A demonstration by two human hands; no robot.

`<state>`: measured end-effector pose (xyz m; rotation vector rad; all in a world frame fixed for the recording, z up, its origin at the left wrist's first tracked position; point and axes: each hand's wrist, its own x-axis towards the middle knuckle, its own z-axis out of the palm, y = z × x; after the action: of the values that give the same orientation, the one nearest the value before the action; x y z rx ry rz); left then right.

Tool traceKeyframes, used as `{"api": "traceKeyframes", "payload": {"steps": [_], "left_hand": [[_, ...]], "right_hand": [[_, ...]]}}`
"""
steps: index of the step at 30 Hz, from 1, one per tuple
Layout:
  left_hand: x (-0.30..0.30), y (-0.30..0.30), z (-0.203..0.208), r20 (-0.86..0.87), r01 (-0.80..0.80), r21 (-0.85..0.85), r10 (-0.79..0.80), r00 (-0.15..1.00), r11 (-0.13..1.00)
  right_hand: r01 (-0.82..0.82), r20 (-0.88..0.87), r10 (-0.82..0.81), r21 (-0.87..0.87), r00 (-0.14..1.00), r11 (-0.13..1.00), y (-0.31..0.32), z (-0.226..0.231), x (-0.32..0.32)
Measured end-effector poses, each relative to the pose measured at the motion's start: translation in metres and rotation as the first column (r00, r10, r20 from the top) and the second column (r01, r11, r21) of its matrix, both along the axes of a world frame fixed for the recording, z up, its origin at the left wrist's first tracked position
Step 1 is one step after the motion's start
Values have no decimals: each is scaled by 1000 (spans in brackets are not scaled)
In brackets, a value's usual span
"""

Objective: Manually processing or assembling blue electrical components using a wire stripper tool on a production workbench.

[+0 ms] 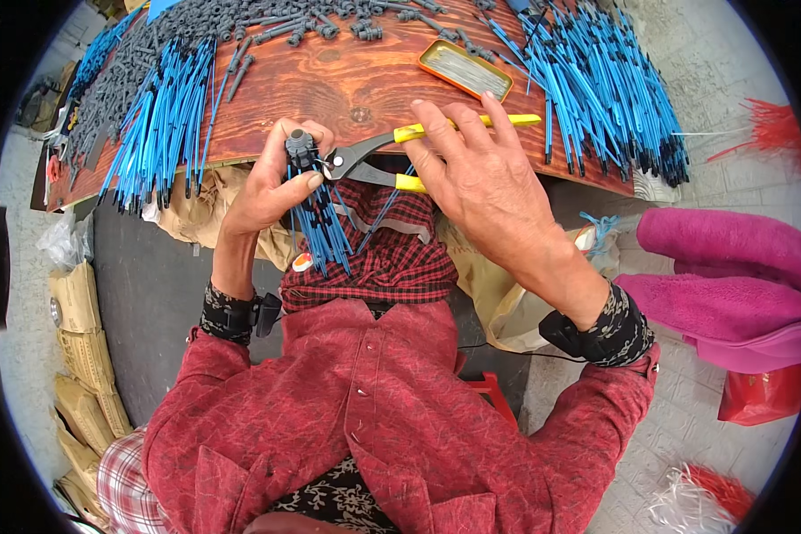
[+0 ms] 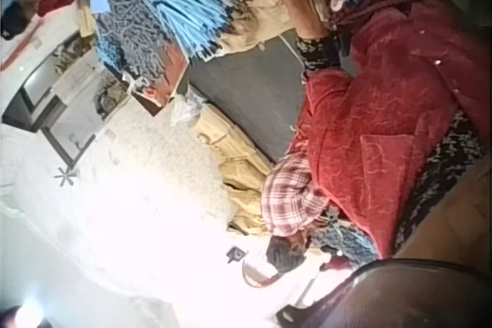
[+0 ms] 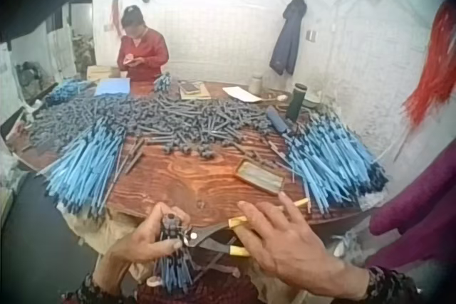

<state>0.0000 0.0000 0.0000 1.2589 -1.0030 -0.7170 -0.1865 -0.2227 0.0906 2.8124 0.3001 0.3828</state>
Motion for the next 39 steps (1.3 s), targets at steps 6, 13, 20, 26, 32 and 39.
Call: {"api": "traceKeyframes", "payload": {"steps": [6, 13, 20, 26, 32, 39], "left_hand": [[-8, -1, 9, 15, -51, 1, 51, 999, 999], [-6, -1, 5, 99, -93, 5, 92, 991, 996], [-5, 4, 4, 45, -1, -68, 4, 999, 998], [-1, 14, -1, -19, -17, -72, 16, 1000, 997], [-2, 19, -6, -94, -25, -133, 13, 995, 991], [5, 16, 1, -56, -42, -134, 34, 998, 990]], "right_hand": [[9, 26, -11, 70, 1000, 998, 4, 0, -3], [-22, 100, 22, -1, 995, 1000, 6, 3, 2], [-82, -47, 107, 378, 993, 922, -3, -15, 1], [-81, -53, 235, 847, 970, 525, 11, -75, 12], [-154, 59, 274, 928, 960, 340, 25, -110, 20], [-80, -52, 198, 794, 979, 603, 15, -63, 20]]}}
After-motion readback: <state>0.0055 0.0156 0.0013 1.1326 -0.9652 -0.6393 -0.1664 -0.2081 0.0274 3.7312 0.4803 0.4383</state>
